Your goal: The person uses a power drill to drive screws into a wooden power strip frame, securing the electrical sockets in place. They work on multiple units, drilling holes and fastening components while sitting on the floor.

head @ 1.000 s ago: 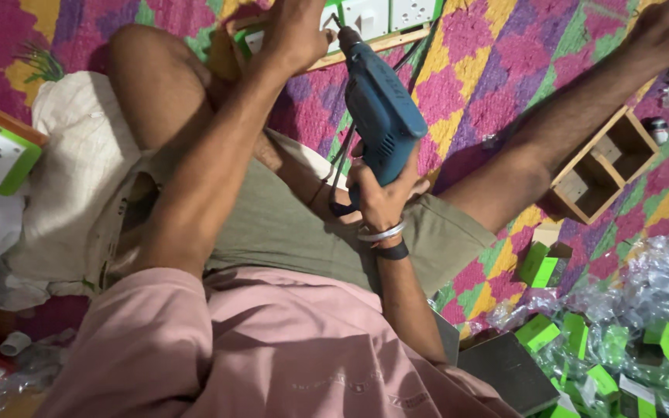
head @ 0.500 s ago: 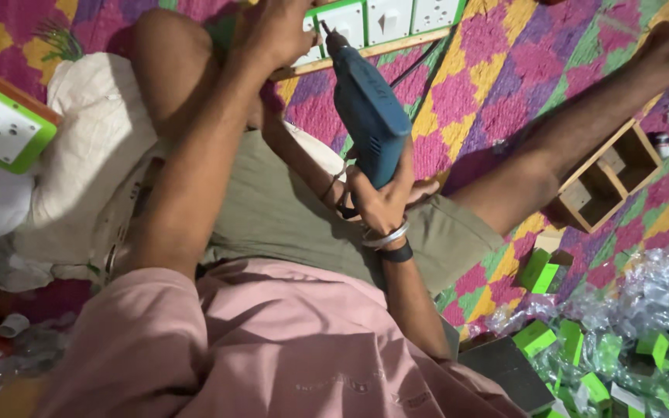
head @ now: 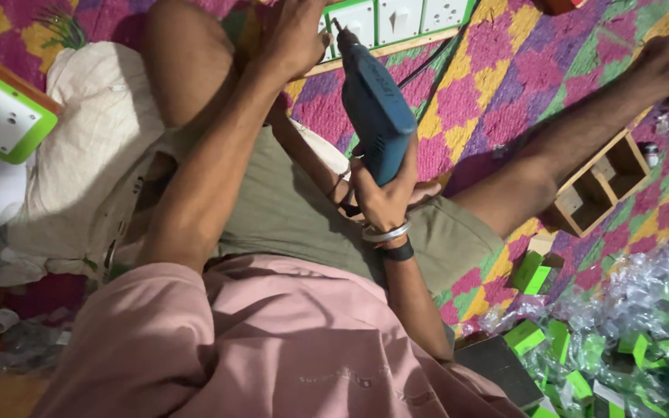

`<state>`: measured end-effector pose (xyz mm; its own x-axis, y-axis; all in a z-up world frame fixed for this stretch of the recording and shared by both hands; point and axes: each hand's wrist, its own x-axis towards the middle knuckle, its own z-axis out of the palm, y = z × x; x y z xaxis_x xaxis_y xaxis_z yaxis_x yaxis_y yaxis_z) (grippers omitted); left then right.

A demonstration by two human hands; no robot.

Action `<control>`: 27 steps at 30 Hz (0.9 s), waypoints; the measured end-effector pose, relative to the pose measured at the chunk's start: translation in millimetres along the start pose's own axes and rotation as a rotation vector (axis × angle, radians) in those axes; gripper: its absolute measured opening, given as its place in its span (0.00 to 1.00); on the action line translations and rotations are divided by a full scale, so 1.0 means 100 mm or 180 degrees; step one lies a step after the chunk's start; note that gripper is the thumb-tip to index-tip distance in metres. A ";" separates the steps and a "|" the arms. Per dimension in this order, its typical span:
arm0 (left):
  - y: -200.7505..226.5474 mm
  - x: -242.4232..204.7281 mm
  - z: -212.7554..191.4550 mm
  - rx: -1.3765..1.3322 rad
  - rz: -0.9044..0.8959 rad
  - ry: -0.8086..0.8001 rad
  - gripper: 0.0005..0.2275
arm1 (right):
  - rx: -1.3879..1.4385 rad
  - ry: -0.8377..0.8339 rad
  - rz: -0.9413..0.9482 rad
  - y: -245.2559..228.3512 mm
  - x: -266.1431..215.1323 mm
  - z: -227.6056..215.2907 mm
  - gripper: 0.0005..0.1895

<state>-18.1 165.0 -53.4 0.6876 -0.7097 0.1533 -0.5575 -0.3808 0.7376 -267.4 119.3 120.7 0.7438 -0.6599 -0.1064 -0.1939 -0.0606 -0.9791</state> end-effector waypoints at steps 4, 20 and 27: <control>-0.19 -0.03 0.00 -0.0357 0.0365 0.0092 0.28 | 0.0028 -0.0144 0.0077 -0.06 -0.06 0.01 0.38; -0.24 -0.11 0.07 -0.0263 -0.0090 0.0164 0.27 | 0.0190 -0.0250 0.0297 -0.05 0.00 0.05 0.35; -0.07 -0.11 -0.01 -0.0022 -0.0063 0.0162 0.26 | 0.0131 -0.0227 0.0361 -0.07 0.01 0.10 0.36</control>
<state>-21.1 176.4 -59.8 0.7214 -0.6709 0.1718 -0.5404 -0.3902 0.7454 -258.7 126.7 126.0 0.7624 -0.6057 -0.2275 -0.2540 0.0432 -0.9662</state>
